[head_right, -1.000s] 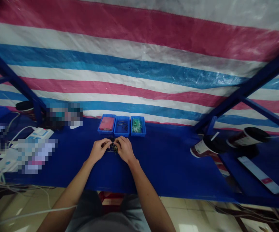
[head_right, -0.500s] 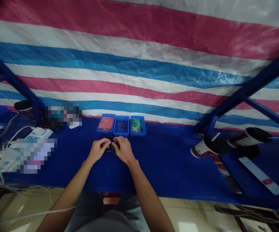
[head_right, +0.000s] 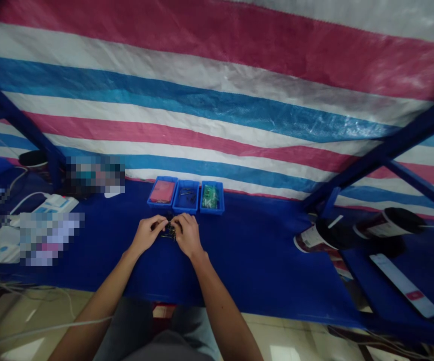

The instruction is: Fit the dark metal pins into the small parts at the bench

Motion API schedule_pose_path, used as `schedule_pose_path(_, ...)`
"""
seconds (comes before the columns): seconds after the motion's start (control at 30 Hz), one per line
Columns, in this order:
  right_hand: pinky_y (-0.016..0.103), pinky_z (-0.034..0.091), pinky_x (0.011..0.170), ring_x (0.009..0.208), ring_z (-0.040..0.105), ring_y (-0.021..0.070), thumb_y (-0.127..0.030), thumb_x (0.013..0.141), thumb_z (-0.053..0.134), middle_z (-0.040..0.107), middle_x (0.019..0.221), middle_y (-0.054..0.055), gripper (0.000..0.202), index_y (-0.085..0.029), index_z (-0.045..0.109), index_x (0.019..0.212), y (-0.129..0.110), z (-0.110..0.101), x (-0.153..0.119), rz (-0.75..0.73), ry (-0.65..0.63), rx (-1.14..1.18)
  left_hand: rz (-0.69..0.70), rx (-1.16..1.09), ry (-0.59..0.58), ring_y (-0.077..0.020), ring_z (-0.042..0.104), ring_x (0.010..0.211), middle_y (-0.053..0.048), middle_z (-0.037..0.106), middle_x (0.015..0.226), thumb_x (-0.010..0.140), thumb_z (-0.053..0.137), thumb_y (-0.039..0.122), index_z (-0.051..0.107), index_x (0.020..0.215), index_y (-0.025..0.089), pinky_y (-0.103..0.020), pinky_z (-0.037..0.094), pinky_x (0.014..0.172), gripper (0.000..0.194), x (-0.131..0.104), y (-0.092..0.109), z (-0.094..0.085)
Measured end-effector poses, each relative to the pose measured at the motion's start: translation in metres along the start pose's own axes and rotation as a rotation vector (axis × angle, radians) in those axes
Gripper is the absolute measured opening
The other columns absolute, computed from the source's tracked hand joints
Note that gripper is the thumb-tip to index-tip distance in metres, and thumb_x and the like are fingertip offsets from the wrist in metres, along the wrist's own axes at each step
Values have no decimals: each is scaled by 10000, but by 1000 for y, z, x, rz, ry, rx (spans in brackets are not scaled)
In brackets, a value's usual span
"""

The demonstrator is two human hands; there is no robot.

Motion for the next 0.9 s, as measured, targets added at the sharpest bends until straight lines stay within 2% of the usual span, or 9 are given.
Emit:
schedule_pose_path(0.3, 358, 372, 798, 824, 585, 190, -280, 983, 562, 676, 833, 30, 201, -217, 658, 818, 1, -3, -1, 20, 53, -79, -3, -7, -2, -121, 568, 559, 4, 668, 638, 946, 545, 402, 695, 865, 162, -214, 400, 590, 295, -1, -6, 3)
schedule_pose_path(0.5, 355, 378, 814, 859, 594, 184, -236, 964, 587, 694, 894, 21, 87, -226, 673, 975, -1, -2, -1, 0, 34, -42, -32, -6, 30, -122, 571, 573, 1, 669, 648, 953, 540, 394, 688, 863, 160, -222, 402, 611, 292, 0, -5, -2)
schedule_pose_path(0.63, 353, 381, 821, 876, 602, 184, -195, 968, 563, 695, 912, 20, 118, -229, 667, 923, 3, 0, -1, 3, 30, -31, -35, -3, 21, -110, 541, 549, 10, 657, 636, 952, 543, 388, 689, 852, 160, -217, 385, 591, 289, 0, -4, -1)
schedule_pose_path(0.9, 352, 372, 814, 872, 593, 192, -232, 996, 522, 680, 887, 33, 174, -221, 652, 881, 3, 0, 0, 9, 0, -82, -20, -27, -5, -101, 536, 538, 14, 643, 632, 953, 542, 376, 678, 834, 159, -210, 387, 587, 282, 1, -1, 0)
Point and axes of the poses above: each hand's wrist, its own x-axis towards the middle knuckle, its own z-axis out of the palm, y = z × x, the point moved 6 cm from there along x, towards the middle knuckle
